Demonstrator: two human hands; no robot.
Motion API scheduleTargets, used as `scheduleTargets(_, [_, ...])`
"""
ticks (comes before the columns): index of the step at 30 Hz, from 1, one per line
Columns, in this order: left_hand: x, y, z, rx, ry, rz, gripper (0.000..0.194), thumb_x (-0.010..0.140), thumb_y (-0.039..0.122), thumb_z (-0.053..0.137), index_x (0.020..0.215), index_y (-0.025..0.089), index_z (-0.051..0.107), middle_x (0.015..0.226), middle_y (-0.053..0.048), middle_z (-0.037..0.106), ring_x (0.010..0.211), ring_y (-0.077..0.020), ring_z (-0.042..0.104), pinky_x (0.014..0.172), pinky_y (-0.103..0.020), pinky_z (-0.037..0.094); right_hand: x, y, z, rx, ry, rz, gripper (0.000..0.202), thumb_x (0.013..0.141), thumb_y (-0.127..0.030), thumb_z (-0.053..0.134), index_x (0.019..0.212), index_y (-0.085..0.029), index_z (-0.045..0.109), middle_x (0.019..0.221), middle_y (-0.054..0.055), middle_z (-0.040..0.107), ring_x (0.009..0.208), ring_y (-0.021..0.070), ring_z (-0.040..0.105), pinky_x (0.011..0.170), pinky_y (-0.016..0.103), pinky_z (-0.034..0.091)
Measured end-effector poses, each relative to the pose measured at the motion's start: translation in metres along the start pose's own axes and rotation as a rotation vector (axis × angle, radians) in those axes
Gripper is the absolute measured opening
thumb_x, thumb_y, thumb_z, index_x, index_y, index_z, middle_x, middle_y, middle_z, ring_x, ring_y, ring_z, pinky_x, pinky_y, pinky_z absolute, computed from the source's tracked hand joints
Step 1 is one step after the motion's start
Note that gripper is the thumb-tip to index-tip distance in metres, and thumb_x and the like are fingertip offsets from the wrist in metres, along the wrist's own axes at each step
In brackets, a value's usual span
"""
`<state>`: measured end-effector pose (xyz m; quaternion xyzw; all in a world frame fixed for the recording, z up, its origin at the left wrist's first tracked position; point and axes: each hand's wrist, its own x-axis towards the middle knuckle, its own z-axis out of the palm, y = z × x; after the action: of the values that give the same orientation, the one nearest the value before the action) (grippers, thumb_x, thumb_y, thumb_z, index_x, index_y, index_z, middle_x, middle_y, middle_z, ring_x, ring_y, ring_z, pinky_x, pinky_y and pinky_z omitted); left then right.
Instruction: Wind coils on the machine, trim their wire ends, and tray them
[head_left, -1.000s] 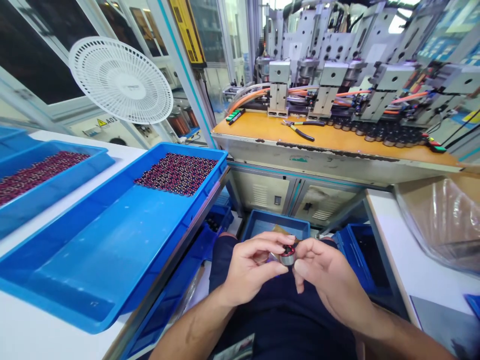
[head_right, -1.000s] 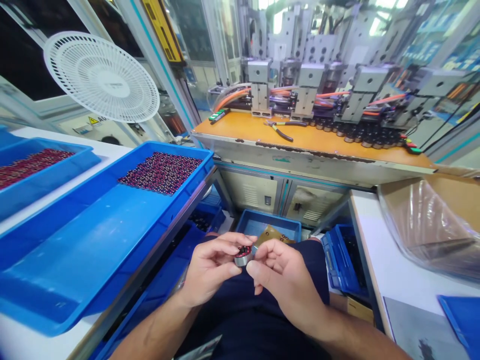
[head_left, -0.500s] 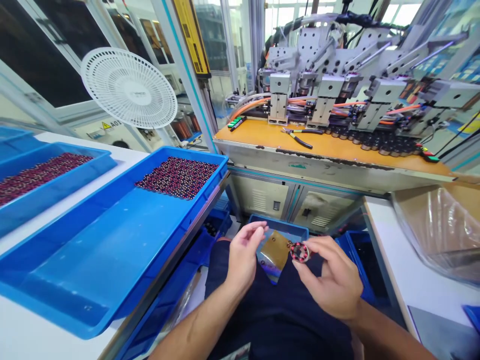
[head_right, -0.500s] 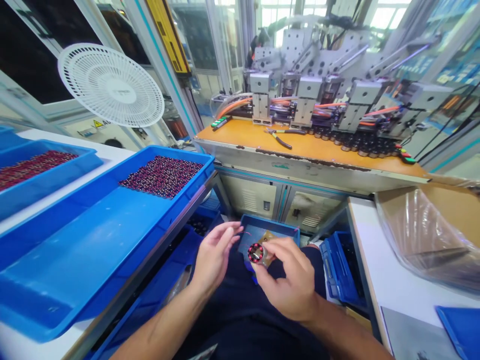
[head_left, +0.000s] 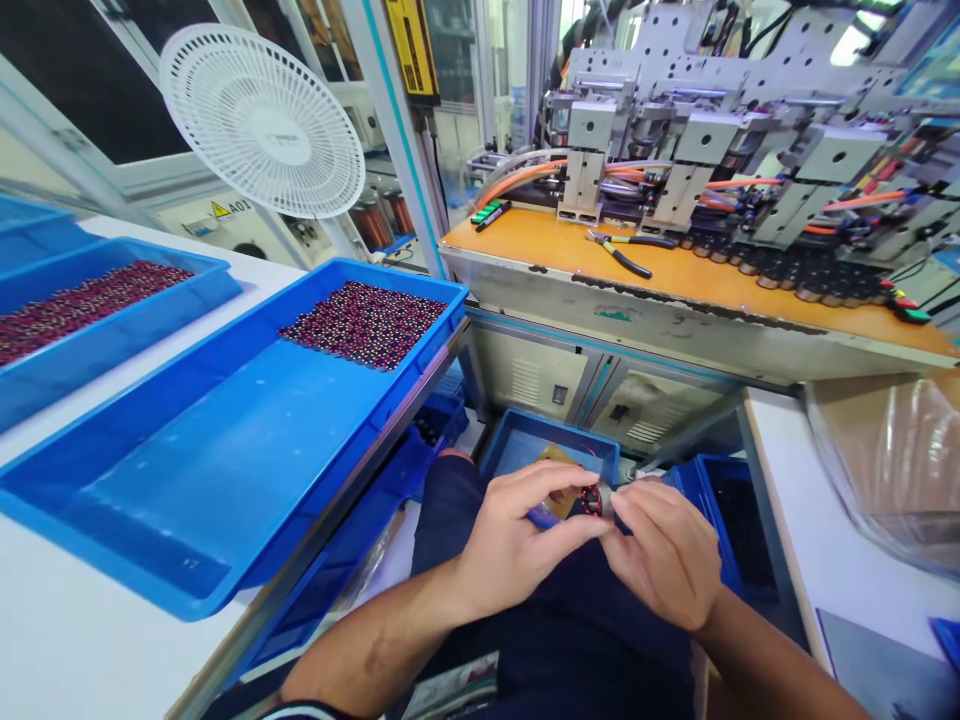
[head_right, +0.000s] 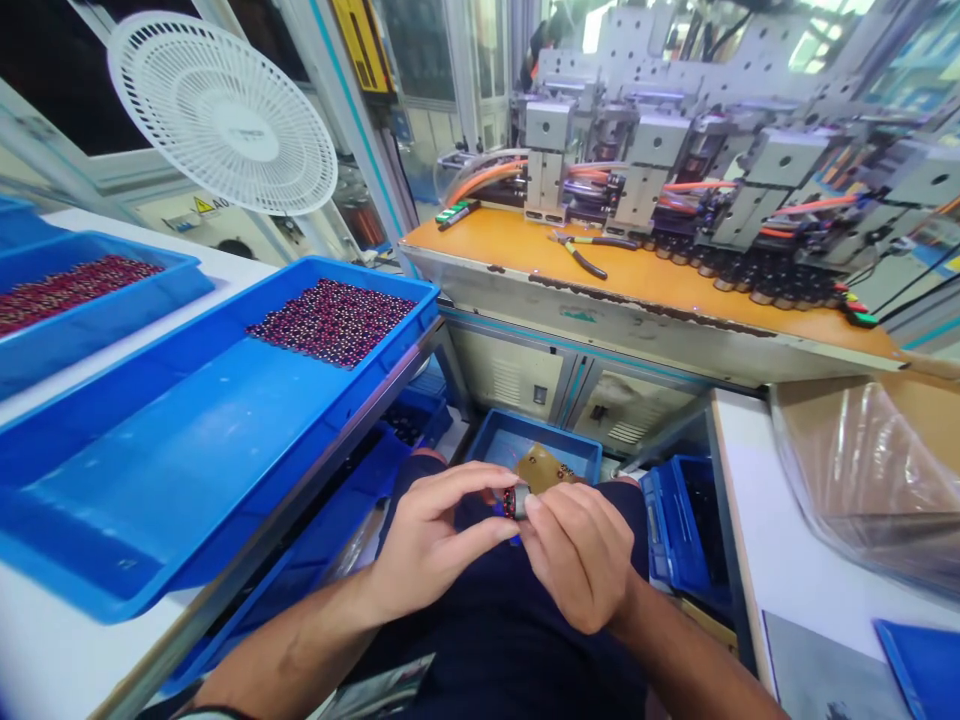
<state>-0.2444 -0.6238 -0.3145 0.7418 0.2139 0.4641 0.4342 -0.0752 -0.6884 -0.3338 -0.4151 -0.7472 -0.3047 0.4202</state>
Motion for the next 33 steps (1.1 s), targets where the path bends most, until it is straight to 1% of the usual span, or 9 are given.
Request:
scheduleTargets(4, [-0.001, -0.004, -0.006, 0.013, -0.057, 0.06, 0.028, 0.08, 0.018, 0.073, 0.108, 0.019, 0.07, 0.099, -0.009, 0.076, 0.092, -0.0197, 0.07, 0.084, -0.033, 0.056, 0.006, -0.01, -0.005, 0.166, -0.039, 0.204, 0.027, 0.078, -0.011, 0.069, 0.104, -0.014, 0.063, 0.083, 0.008, 0.068, 0.075, 0.0194, 0.067, 0.064, 0.032, 0.06])
scheduleTargets(8, [-0.003, -0.005, -0.009, 0.032, -0.098, 0.105, 0.032, 0.082, 0.013, 0.069, 0.113, 0.02, 0.068, 0.105, -0.011, 0.073, 0.098, -0.0195, 0.068, 0.086, -0.033, 0.055, 0.018, -0.02, -0.014, 0.385, -0.064, 0.373, 0.018, 0.081, -0.01, 0.066, 0.099, -0.015, 0.065, 0.083, 0.007, 0.066, 0.074, 0.0172, 0.066, 0.064, 0.029, 0.057])
scheduleTargets(10, [-0.005, -0.006, -0.009, -0.041, -0.102, 0.041, 0.031, 0.082, 0.012, 0.068, 0.112, 0.02, 0.069, 0.106, -0.01, 0.071, 0.094, -0.0178, 0.068, 0.083, -0.031, 0.056, 0.021, -0.022, -0.017, 0.461, -0.065, 0.462, 0.019, 0.082, -0.003, 0.062, 0.095, -0.017, 0.066, 0.081, 0.005, 0.065, 0.071, 0.0147, 0.064, 0.063, 0.026, 0.055])
scheduleTargets(13, [-0.007, -0.007, -0.008, -0.288, -0.101, -0.164, 0.027, 0.083, 0.014, 0.068, 0.109, 0.02, 0.071, 0.11, -0.01, 0.069, 0.088, -0.0155, 0.067, 0.076, -0.027, 0.057, 0.019, -0.023, -0.017, 0.536, -0.066, 0.597, 0.019, 0.083, -0.003, 0.063, 0.092, -0.018, 0.067, 0.079, 0.004, 0.063, 0.07, 0.0136, 0.062, 0.056, 0.023, 0.051])
scheduleTargets(17, [-0.007, -0.008, -0.005, -0.552, -0.101, -0.33, 0.026, 0.077, 0.015, 0.075, 0.102, 0.018, 0.073, 0.113, -0.011, 0.066, 0.087, -0.0152, 0.068, 0.075, -0.025, 0.058, 0.016, -0.022, -0.016, 0.596, -0.073, 0.669, 0.014, 0.083, -0.005, 0.065, 0.087, -0.019, 0.066, 0.077, 0.002, 0.062, 0.066, 0.0118, 0.059, 0.05, 0.02, 0.046])
scheduleTargets(22, [-0.006, -0.008, -0.003, -0.536, -0.095, -0.274, 0.022, 0.077, 0.012, 0.074, 0.098, 0.018, 0.074, 0.106, -0.011, 0.068, 0.091, -0.0159, 0.068, 0.077, -0.026, 0.058, 0.016, -0.015, -0.025, 0.6, -0.14, 0.704, 0.01, 0.085, -0.009, 0.066, 0.085, -0.019, 0.066, 0.077, 0.002, 0.063, 0.065, 0.0109, 0.059, 0.053, 0.021, 0.048])
scheduleTargets(26, [-0.003, -0.006, -0.01, -0.391, -0.093, -0.206, 0.018, 0.079, 0.013, 0.071, 0.096, 0.016, 0.072, 0.104, -0.013, 0.069, 0.093, -0.018, 0.067, 0.073, -0.025, 0.058, 0.02, 0.009, -0.042, 0.532, -0.232, 0.734, 0.011, 0.086, -0.014, 0.067, 0.076, -0.019, 0.066, 0.073, 0.001, 0.064, 0.065, 0.0128, 0.061, 0.059, 0.024, 0.051])
scheduleTargets(29, [0.0, -0.003, -0.016, -0.163, -0.154, -0.076, 0.021, 0.079, 0.01, 0.069, 0.099, 0.016, 0.072, 0.102, -0.012, 0.071, 0.092, -0.0178, 0.068, 0.07, -0.024, 0.057, 0.03, 0.028, -0.057, 0.366, -0.252, 0.608, 0.003, 0.087, -0.017, 0.067, 0.086, -0.02, 0.067, 0.081, 0.003, 0.066, 0.071, 0.015, 0.064, 0.062, 0.025, 0.052])
scheduleTargets(33, [0.006, 0.002, -0.018, 0.023, -0.245, 0.068, 0.024, 0.079, 0.008, 0.067, 0.101, 0.016, 0.07, 0.104, -0.011, 0.072, 0.094, -0.0178, 0.068, 0.079, -0.027, 0.057, 0.051, 0.034, -0.062, 0.2, -0.49, 0.109, 0.018, 0.093, -0.022, 0.058, 0.109, -0.025, 0.066, 0.094, 0.004, 0.068, 0.082, 0.0176, 0.064, 0.07, 0.029, 0.052])
